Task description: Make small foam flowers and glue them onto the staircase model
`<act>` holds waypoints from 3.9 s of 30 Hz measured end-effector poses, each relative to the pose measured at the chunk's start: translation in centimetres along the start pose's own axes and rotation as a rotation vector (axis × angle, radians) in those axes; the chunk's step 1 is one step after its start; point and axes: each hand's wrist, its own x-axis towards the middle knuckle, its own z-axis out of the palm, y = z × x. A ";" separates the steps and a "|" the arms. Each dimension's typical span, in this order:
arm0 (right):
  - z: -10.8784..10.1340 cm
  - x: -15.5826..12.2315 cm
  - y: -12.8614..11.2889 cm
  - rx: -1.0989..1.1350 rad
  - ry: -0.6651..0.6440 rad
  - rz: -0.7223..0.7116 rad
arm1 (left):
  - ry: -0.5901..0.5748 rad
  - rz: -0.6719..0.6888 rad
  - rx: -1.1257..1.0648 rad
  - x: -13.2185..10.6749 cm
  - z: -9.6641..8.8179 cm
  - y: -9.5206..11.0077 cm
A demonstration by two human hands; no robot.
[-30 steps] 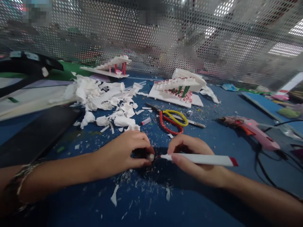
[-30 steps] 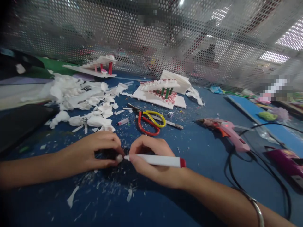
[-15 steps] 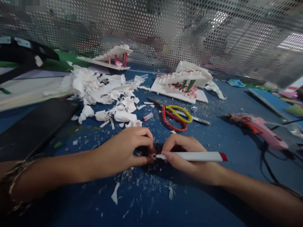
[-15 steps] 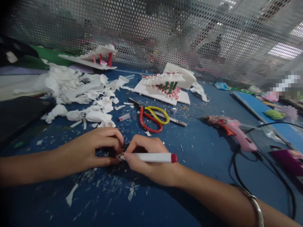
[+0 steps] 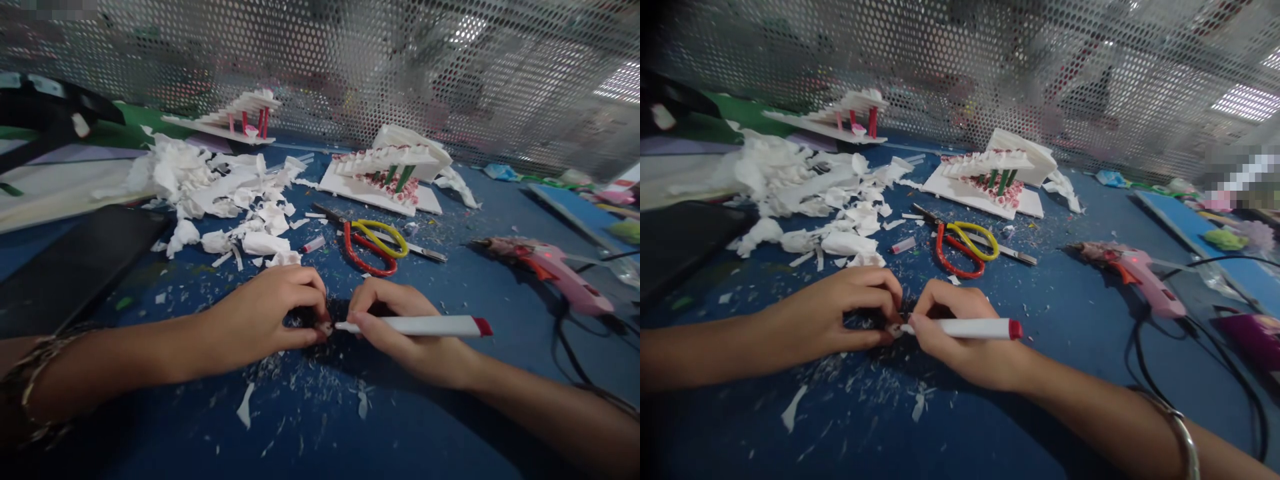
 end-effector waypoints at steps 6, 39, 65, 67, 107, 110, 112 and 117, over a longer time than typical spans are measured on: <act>0.0 0.0 0.1 -0.001 -0.030 -0.018 | -0.001 0.006 0.002 0.0 0.0 0.0; 0.0 -0.1 -0.2 -0.009 -0.034 -0.030 | -0.040 -0.022 -0.003 0.1 -0.2 0.1; 0.1 0.0 -0.1 -0.020 -0.011 -0.011 | -0.021 0.006 -0.004 0.1 -0.2 0.1; 0.0 -0.1 -0.1 -0.027 0.001 -0.003 | -0.034 0.003 -0.008 0.1 -0.2 0.1; 0.1 -0.2 -0.1 -0.005 -0.024 -0.040 | -0.021 -0.003 0.026 0.2 0.0 0.0; 0.1 -0.3 -0.1 -0.014 -0.022 -0.047 | -0.018 0.003 0.021 0.3 0.0 0.0; 0.1 -0.2 -0.1 -0.006 -0.027 -0.042 | -0.019 0.003 0.017 0.3 0.0 0.1; 0.1 -0.2 -0.1 0.004 -0.038 -0.030 | -0.009 0.013 0.024 0.1 0.1 0.0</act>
